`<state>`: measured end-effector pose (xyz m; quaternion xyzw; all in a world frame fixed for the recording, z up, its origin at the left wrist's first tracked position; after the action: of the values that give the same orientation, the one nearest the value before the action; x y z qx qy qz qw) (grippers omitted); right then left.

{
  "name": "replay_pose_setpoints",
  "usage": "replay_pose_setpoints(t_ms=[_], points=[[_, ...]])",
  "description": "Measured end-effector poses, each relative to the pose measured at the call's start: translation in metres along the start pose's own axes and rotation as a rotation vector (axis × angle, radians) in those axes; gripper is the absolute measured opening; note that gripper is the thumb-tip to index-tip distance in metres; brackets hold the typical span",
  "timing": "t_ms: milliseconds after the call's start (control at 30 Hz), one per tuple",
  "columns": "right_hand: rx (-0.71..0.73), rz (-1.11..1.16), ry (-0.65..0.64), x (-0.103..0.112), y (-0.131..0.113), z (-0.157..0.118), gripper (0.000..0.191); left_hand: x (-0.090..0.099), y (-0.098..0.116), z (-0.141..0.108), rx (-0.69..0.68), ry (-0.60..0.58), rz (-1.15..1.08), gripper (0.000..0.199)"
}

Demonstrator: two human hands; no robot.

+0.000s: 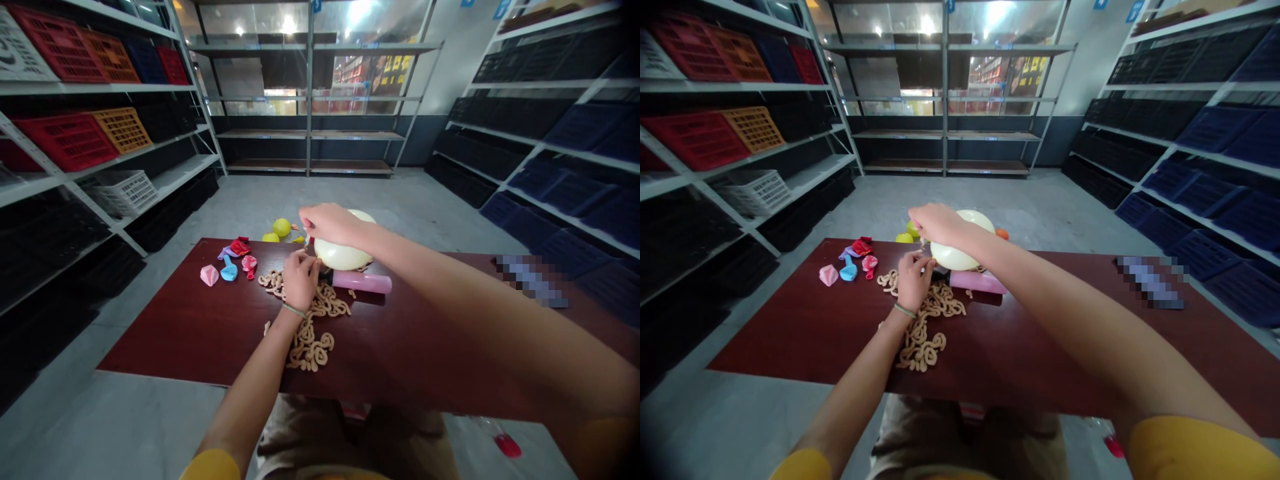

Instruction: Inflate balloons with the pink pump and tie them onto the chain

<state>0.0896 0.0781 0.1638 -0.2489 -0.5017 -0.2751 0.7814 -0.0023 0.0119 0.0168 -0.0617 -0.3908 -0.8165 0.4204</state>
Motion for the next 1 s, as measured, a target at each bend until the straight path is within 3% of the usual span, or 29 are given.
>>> replay_pose_setpoints(t_ms=[100, 167, 300, 433, 600, 700, 767, 900, 1000], points=[[-0.011, -0.02, -0.051, -0.004, -0.002, -0.006, 0.011, 0.006, -0.003, 0.004, -0.019, 0.168, 0.066, 0.019], [0.001, -0.054, -0.078, -0.004, -0.005, -0.008, 0.014, 0.007, -0.005, 0.006, -0.03, 0.191, 0.011, 0.018], [0.035, -0.13, -0.111, -0.001, -0.016, -0.014, 0.017, 0.008, -0.006, 0.01, -0.009, 0.143, -0.142, 0.024], [0.02, -0.186, -0.104, 0.003, -0.022, -0.027, 0.019, 0.011, -0.01, 0.013, 0.076, 0.106, -0.154, 0.026], [-0.061, -0.178, -0.067, -0.009, -0.011, -0.053, 0.023, 0.004, -0.024, 0.012, 0.356, 0.038, -0.336, 0.03], [-0.199, 0.007, -0.024, -0.029, 0.002, -0.071, 0.025, -0.008, -0.032, 0.007, 0.641, -0.024, -0.645, 0.031], [-0.36, 0.191, 0.013, -0.045, 0.009, -0.081, 0.024, -0.012, -0.034, 0.005, 0.754, -0.031, -0.768, 0.031], [-0.692, 0.746, 0.153, -0.083, 0.006, -0.09, 0.023, -0.01, -0.03, 0.006, 0.746, -0.003, -0.737, 0.03], [-0.796, 1.036, 0.215, -0.108, -0.005, -0.088, 0.024, -0.008, -0.029, 0.006, 0.697, -0.018, -0.675, 0.031]])
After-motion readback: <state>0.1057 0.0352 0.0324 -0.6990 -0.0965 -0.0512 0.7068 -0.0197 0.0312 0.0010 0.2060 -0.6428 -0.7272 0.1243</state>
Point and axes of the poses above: each hand's wrist, its own z-axis towards the middle knuckle, its own x-axis out of the back of the hand, y = z × x, the point moved 3 cm from there along z, towards the middle knuckle, and after that the axes turned 10 degrees about y, right-handed, at the moved point
